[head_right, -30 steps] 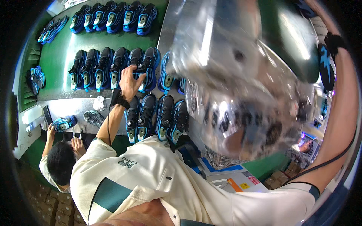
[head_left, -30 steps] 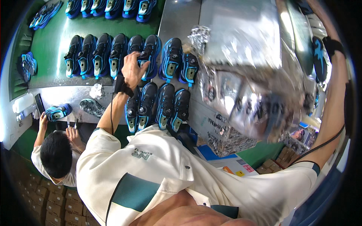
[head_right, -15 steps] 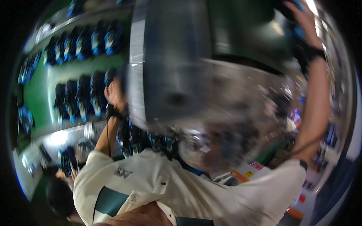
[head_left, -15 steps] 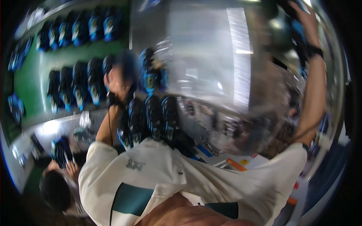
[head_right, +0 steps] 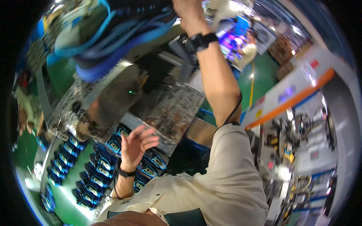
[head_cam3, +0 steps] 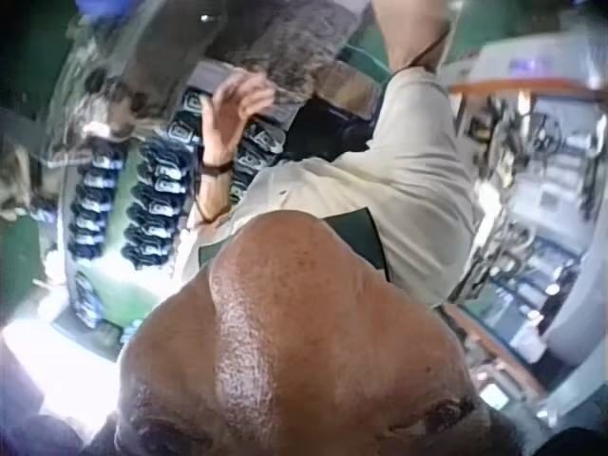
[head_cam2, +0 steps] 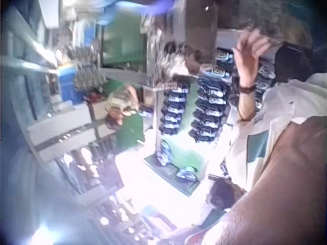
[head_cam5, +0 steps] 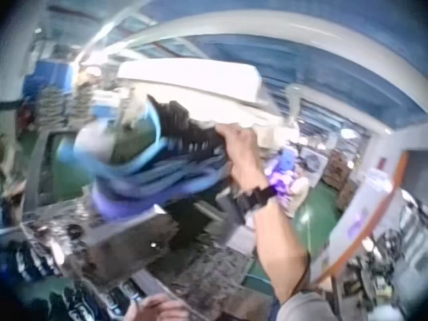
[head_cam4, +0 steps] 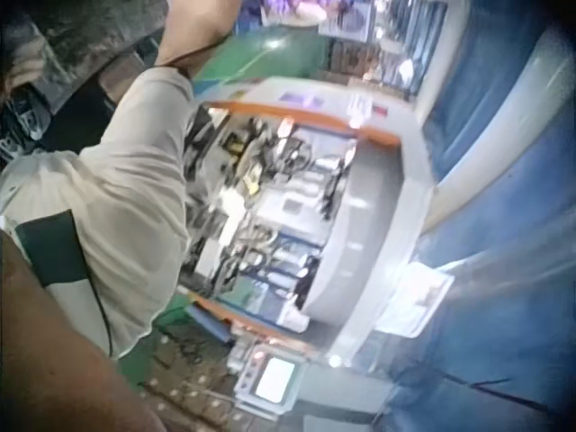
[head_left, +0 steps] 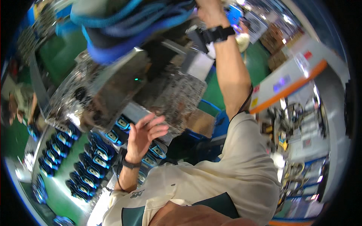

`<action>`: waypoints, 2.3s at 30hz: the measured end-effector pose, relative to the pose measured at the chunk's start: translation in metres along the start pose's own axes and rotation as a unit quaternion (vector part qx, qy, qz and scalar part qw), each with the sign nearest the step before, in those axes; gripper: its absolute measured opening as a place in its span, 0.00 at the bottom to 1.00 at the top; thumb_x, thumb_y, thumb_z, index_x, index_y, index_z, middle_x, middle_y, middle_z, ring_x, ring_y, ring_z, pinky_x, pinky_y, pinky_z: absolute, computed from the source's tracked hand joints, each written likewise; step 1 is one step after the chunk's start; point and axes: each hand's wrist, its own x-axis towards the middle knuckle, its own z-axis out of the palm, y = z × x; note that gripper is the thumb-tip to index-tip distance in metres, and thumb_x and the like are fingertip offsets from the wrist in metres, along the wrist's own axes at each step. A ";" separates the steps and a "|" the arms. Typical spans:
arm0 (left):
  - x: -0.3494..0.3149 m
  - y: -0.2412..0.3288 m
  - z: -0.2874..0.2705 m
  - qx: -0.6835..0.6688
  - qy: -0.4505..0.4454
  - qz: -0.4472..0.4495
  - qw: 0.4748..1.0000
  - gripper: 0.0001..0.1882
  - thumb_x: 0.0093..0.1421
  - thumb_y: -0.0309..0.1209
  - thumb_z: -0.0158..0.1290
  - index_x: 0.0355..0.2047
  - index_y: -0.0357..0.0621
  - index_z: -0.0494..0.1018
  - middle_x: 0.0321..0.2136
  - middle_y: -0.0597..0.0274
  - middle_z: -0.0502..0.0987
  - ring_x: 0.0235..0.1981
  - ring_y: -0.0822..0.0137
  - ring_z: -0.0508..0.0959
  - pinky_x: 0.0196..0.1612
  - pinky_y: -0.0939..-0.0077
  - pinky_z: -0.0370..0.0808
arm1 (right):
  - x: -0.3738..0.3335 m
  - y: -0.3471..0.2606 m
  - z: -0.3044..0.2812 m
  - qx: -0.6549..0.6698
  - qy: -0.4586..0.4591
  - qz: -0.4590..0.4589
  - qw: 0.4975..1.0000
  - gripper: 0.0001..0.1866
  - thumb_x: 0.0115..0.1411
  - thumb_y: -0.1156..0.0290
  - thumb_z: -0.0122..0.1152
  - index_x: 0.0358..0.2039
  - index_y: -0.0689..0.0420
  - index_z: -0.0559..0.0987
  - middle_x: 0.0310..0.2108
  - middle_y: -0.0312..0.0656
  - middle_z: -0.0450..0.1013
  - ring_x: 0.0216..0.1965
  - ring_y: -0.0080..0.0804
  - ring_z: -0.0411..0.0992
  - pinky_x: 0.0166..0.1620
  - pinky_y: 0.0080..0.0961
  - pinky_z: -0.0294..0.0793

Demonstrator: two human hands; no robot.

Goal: Operating a specialized machine to process athletic shoes in a factory setting.

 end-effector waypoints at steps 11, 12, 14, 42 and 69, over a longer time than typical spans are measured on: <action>0.058 -0.204 0.195 -0.199 -0.228 -0.387 0.871 0.41 0.62 0.57 0.45 0.66 0.38 0.58 0.62 0.39 0.65 0.51 0.45 0.76 0.56 0.48 0.74 | -0.394 -0.121 -0.349 -0.231 0.192 0.070 0.951 0.16 0.67 0.63 0.55 0.47 0.58 0.81 0.37 0.35 0.78 0.40 0.19 0.72 0.44 0.19 0.71; 0.046 -0.234 0.206 -0.198 -0.184 -0.412 0.870 0.39 0.63 0.54 0.45 0.65 0.36 0.60 0.59 0.40 0.68 0.52 0.45 0.76 0.57 0.50 0.74 | -0.435 -0.140 -0.368 -0.261 0.246 0.164 0.919 0.18 0.68 0.61 0.55 0.50 0.58 0.79 0.39 0.37 0.78 0.42 0.19 0.72 0.45 0.20 0.72; 0.022 -0.295 0.231 -0.249 -0.209 -0.446 0.834 0.35 0.64 0.48 0.43 0.61 0.30 0.63 0.55 0.41 0.73 0.54 0.49 0.76 0.60 0.57 0.72 | -0.513 -0.177 -0.394 -0.221 0.333 0.226 0.888 0.25 0.67 0.55 0.55 0.57 0.59 0.73 0.43 0.41 0.77 0.45 0.22 0.73 0.46 0.22 0.74; -0.023 -0.951 0.462 0.511 -0.437 -0.135 0.728 0.17 0.44 0.36 0.63 0.31 0.38 0.75 0.27 0.44 0.80 0.31 0.46 0.82 0.37 0.55 0.78 | -0.856 -0.404 -0.567 -0.510 0.734 0.234 0.383 0.30 0.48 0.77 0.70 0.53 0.65 0.73 0.44 0.41 0.74 0.41 0.26 0.72 0.49 0.25 0.73; -0.042 -0.372 0.202 0.563 0.102 -0.134 0.809 0.17 0.57 0.29 0.58 0.46 0.33 0.76 0.40 0.61 0.79 0.38 0.72 0.77 0.42 0.80 0.72 | -0.759 -0.122 -0.599 -0.567 0.237 0.322 0.720 0.06 0.58 0.75 0.58 0.36 0.60 0.79 0.35 0.48 0.77 0.36 0.47 0.76 0.39 0.36 0.74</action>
